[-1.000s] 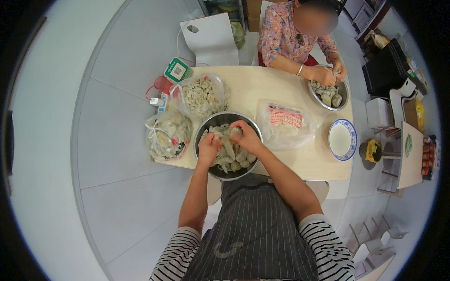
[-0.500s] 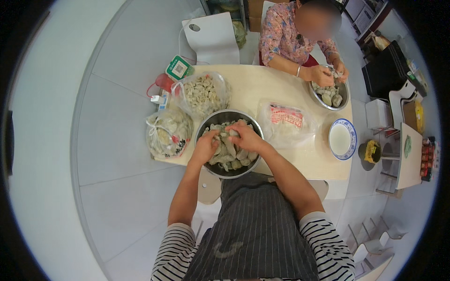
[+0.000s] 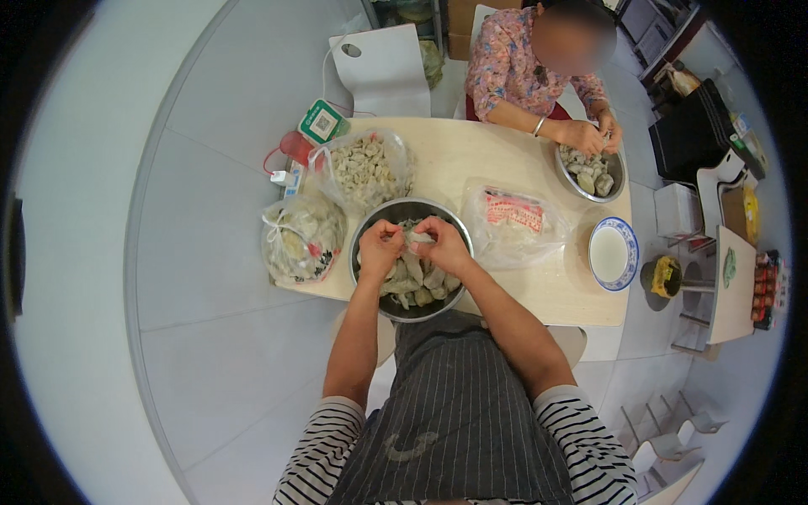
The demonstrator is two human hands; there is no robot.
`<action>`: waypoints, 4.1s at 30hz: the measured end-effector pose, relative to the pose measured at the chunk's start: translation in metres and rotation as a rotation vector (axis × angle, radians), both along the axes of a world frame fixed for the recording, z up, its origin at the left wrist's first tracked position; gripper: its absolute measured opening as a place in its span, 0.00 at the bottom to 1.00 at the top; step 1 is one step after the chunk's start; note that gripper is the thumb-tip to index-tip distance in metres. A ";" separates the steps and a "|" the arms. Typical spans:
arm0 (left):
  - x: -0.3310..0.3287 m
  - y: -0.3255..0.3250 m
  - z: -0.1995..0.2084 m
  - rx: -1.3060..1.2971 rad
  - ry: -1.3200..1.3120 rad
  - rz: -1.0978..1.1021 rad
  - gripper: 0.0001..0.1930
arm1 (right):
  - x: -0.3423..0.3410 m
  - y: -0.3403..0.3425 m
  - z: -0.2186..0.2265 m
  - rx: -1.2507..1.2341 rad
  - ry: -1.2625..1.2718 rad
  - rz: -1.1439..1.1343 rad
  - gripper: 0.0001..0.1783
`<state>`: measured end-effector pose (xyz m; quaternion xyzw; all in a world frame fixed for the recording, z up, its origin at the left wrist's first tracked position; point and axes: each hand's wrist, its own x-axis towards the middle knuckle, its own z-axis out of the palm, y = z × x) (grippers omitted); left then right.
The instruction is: The person stands at a table and repeatedly picks dumplings from a metal bowl, placing them into a clear plastic bag. Another person sits across the table also handling dumplings. The camera wearer then walks to a counter and handles small packets of sauce.
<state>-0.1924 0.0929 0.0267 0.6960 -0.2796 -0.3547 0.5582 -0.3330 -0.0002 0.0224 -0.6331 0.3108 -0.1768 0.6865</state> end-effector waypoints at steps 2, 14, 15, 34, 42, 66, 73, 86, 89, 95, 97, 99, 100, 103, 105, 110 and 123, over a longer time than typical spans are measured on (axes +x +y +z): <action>0.004 0.001 0.006 0.046 -0.029 0.021 0.02 | -0.002 -0.002 -0.005 0.104 -0.045 -0.039 0.18; -0.007 0.011 0.026 0.088 0.116 -0.182 0.03 | 0.001 -0.006 0.021 -0.188 0.154 0.099 0.09; -0.009 0.011 0.028 0.147 0.073 -0.167 0.03 | 0.000 -0.006 0.023 -0.195 0.165 0.090 0.08; 0.004 0.008 0.002 -0.008 -0.212 -0.099 0.07 | -0.002 -0.006 -0.020 -0.133 0.104 0.050 0.19; 0.007 0.008 0.013 -0.016 0.207 -0.189 0.06 | 0.002 -0.003 -0.009 -0.149 0.022 -0.038 0.17; 0.001 0.001 -0.011 0.084 -0.174 0.213 0.06 | 0.008 0.016 0.006 -0.070 0.007 -0.196 0.16; 0.003 0.002 0.010 -0.010 0.137 -0.014 0.06 | 0.001 0.000 -0.010 0.054 -0.019 -0.108 0.16; 0.024 0.012 -0.008 0.094 -0.183 -0.064 0.04 | -0.002 0.004 -0.024 0.146 -0.023 -0.060 0.17; 0.011 0.007 0.018 -0.005 0.160 -0.186 0.04 | 0.001 0.002 -0.023 0.084 -0.094 -0.095 0.17; 0.000 0.005 -0.003 0.067 0.007 -0.151 0.06 | 0.004 -0.003 0.001 0.172 0.009 0.048 0.15; -0.008 0.001 -0.014 0.036 -0.182 -0.055 0.06 | 0.004 0.003 -0.009 0.145 -0.011 -0.008 0.15; -0.011 -0.003 -0.015 0.046 -0.124 0.033 0.06 | 0.006 0.005 -0.010 0.151 -0.027 -0.055 0.14; -0.012 -0.004 -0.016 0.051 -0.095 0.077 0.05 | 0.006 0.004 -0.011 0.171 -0.029 -0.074 0.14; -0.012 -0.008 -0.015 0.052 -0.010 0.185 0.04 | 0.008 0.010 -0.017 0.258 -0.118 -0.122 0.15; -0.012 -0.005 -0.010 0.078 -0.051 0.149 0.04 | 0.009 0.013 -0.014 0.321 -0.158 -0.134 0.16; 0.007 0.008 -0.021 0.074 0.002 0.131 0.08 | 0.003 0.013 0.001 0.472 -0.242 -0.196 0.19; -0.005 0.004 0.008 0.119 -0.487 -0.063 0.08 | 0.000 0.003 -0.009 0.356 -0.049 -0.062 0.14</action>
